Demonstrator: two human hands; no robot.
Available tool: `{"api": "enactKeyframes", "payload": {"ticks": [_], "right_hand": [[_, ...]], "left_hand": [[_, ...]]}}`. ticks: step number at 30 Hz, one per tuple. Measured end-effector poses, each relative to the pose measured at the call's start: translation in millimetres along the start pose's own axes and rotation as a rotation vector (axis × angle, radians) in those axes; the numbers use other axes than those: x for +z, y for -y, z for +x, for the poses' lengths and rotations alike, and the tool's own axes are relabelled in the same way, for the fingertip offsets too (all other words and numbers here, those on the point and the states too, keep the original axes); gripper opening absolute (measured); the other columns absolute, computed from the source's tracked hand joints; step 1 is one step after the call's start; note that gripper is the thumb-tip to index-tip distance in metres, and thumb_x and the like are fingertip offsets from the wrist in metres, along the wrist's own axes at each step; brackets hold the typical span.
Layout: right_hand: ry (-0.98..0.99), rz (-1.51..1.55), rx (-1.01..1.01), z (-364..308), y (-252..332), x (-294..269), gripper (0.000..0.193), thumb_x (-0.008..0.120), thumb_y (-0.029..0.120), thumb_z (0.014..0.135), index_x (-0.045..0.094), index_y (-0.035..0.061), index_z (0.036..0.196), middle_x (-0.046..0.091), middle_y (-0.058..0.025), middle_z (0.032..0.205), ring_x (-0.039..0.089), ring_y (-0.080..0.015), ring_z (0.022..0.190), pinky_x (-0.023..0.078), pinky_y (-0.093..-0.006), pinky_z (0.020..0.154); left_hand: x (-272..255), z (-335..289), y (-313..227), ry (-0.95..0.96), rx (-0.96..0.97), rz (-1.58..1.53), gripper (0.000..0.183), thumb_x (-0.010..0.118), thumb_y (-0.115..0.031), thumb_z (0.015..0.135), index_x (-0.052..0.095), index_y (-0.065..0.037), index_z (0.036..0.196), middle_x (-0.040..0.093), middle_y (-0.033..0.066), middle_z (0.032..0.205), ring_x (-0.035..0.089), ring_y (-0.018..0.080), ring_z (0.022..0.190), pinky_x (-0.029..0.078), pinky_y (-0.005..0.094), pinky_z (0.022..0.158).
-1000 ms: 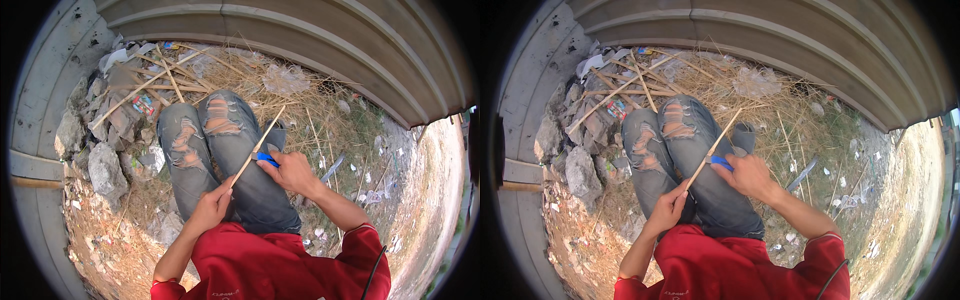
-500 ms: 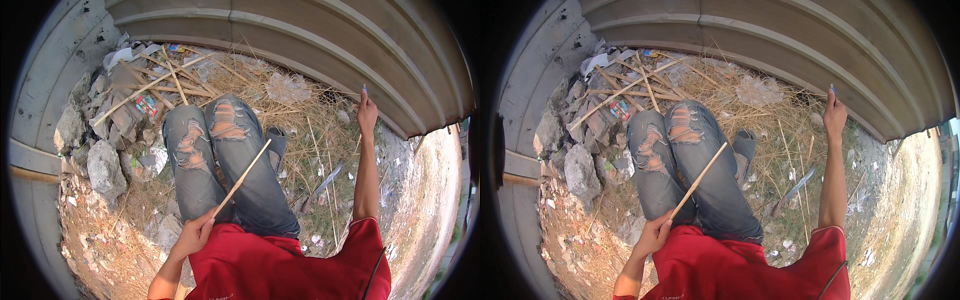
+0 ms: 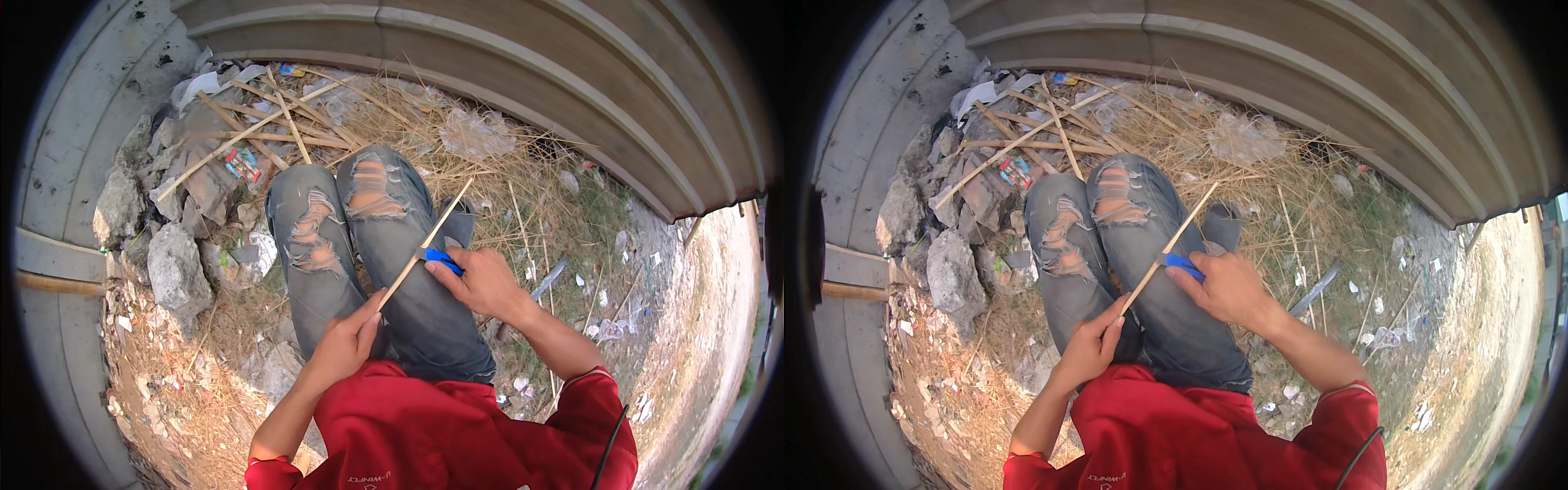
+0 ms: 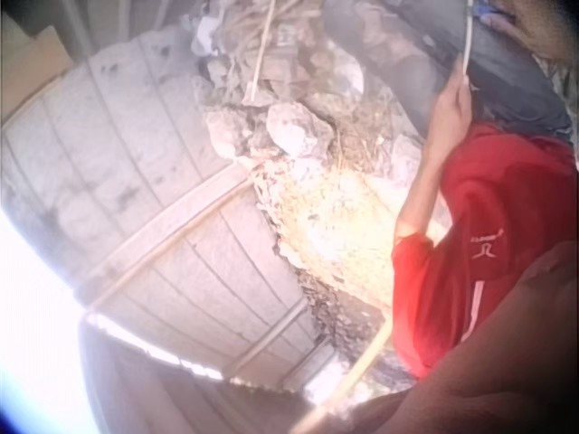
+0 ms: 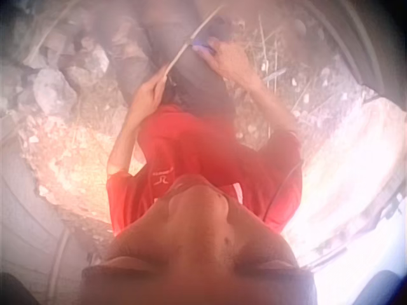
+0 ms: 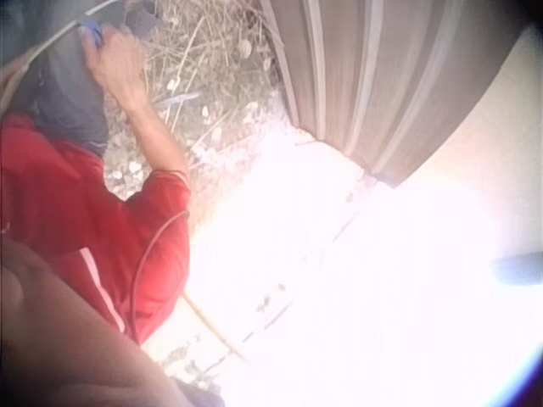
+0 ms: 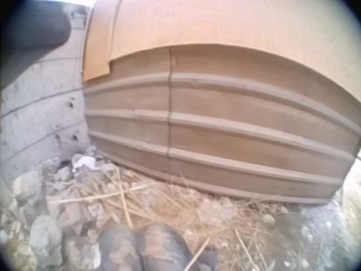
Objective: The person sits inside a large concrete pipe and uses a blue utility knife to shave the surface of a long bamboo stick. They repeatedly scrape the knife along the stick's length to remove thin strips of material, rotating the stick as needed.
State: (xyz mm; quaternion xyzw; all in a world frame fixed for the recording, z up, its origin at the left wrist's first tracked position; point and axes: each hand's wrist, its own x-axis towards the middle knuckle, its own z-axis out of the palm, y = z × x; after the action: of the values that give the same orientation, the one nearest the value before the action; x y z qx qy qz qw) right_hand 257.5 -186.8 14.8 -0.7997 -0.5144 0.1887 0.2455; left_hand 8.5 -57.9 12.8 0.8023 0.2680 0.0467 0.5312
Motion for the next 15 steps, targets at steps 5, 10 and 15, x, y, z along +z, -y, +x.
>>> {"api": "enactKeyframes", "payload": {"ticks": [5, 10, 15], "right_hand": [[-0.028, -0.119, -0.017, 2, 3, 7, 0.050, 0.064, 0.052, 0.098, 0.072, 0.0041, 0.088, 0.066, -0.0211, 0.064, 0.067, -0.0468, 0.065, 0.053, -0.0542, 0.062], [-0.471, -0.242, 0.454, 50, -108, -64, 0.061, 0.053, 0.056, 0.104, 0.071, 0.0010, 0.084, 0.065, -0.0233, 0.064, 0.068, -0.0443, 0.065, 0.052, -0.0547, 0.063], [-0.376, -0.019, 0.326, 28, -112, -91, 0.062, 0.054, 0.053, 0.105, 0.066, -0.0023, 0.080, 0.060, -0.0217, 0.062, 0.059, -0.0408, 0.059, 0.046, -0.0484, 0.059]], "left_hand": [[3, -1, 7, -0.004, 0.048, 0.091, 0.048, 0.057, -0.007, 0.102, 0.053, -0.006, 0.150, 0.067, 0.0274, 0.081, 0.072, 0.0430, 0.075, 0.056, 0.0420, 0.066], [0, -28, 22, -0.011, 0.146, 0.194, 0.050, 0.059, -0.008, 0.101, 0.051, -0.007, 0.150, 0.068, 0.0266, 0.082, 0.071, 0.0441, 0.074, 0.055, 0.0456, 0.066], [0, -35, 13, 0.055, -0.041, 0.046, 0.042, 0.057, -0.011, 0.104, 0.057, -0.007, 0.146, 0.069, 0.0250, 0.082, 0.072, 0.0408, 0.073, 0.055, 0.0409, 0.069]]}}
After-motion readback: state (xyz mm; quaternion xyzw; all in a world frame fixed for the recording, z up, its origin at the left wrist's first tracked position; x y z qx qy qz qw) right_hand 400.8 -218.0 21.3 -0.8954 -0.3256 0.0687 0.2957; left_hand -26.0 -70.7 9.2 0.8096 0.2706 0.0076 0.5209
